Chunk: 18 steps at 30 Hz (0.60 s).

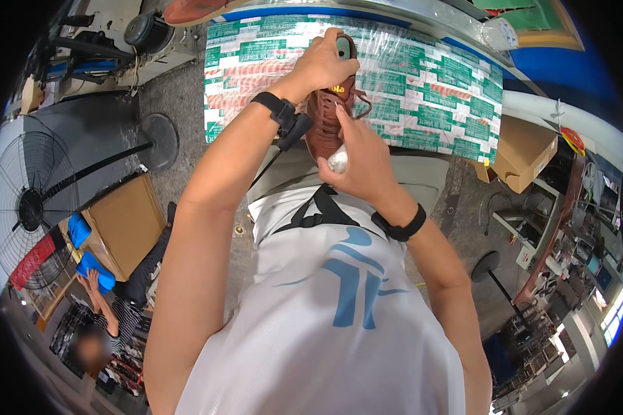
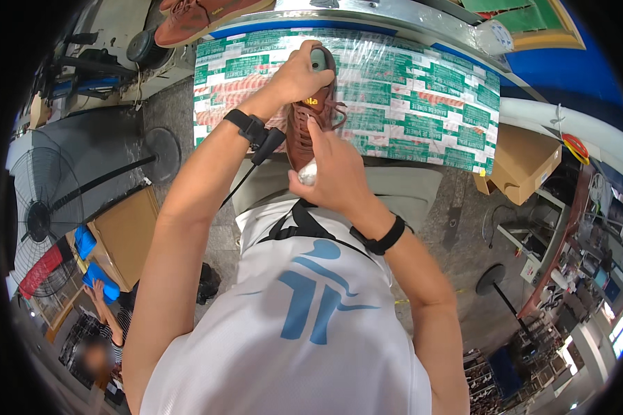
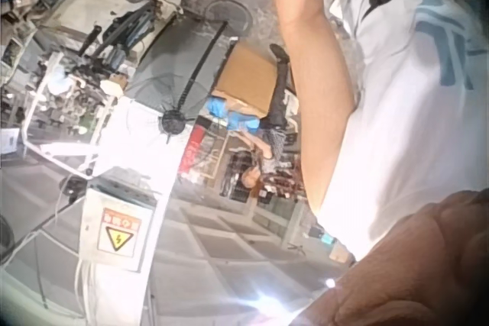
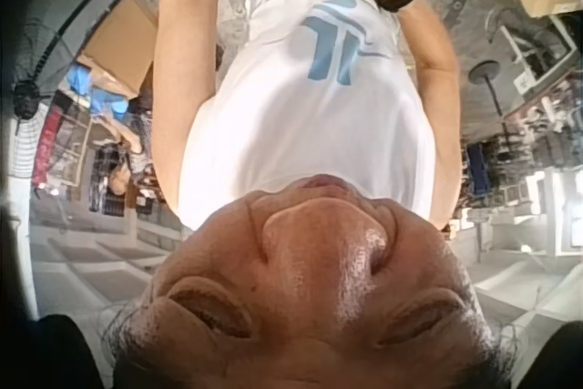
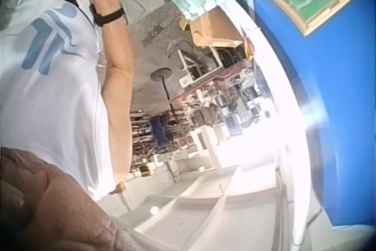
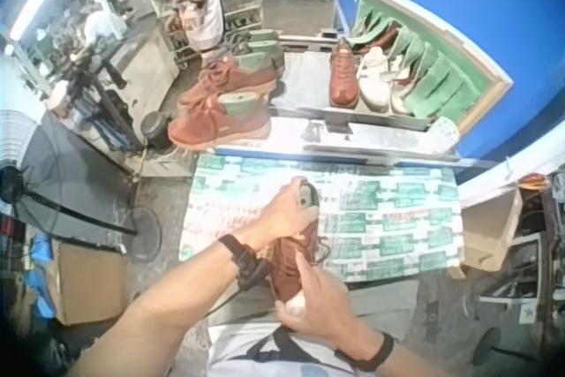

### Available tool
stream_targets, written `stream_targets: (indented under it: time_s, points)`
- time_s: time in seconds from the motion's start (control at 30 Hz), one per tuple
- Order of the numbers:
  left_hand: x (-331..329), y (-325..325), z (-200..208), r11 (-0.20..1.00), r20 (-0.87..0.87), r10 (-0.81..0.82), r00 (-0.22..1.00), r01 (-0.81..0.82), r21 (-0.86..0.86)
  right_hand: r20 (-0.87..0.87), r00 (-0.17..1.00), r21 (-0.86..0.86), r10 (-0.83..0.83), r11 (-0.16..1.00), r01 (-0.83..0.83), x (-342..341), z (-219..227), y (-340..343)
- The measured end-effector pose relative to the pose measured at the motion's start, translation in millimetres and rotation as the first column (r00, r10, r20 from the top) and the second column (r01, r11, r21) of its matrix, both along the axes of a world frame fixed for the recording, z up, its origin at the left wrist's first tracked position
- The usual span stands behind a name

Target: Applying adhesive to shoe soles and lasted uppers at a factory workstation.

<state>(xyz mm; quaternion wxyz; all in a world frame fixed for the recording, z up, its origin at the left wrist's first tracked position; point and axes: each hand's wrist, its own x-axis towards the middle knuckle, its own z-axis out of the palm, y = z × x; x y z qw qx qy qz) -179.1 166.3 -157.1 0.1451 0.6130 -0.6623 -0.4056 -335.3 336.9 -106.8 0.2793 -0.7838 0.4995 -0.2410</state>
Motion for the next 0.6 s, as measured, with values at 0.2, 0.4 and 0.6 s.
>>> stream_targets:
  time_s: [0.2,0.4,0.6]
  points:
    - [0.8,-0.5,-0.7,1.000,-0.013,0.013,1.000,-0.013,-0.005,-0.016,0.995,-0.134,0.100,0.986,-0.101,1.9,-5.2,-3.3]
    - [-1.2,1.8,2.9,1.000,-0.005,0.023,1.000,-0.023,0.009,-0.136,0.985,-0.040,0.110,0.992,-0.116,-1.2,-4.3,-1.4]
    - [-4.3,2.5,-1.1,0.998,0.043,0.042,0.998,-0.040,-0.040,0.109,0.994,0.185,-0.011,0.983,-0.009,6.3,1.7,-10.9]
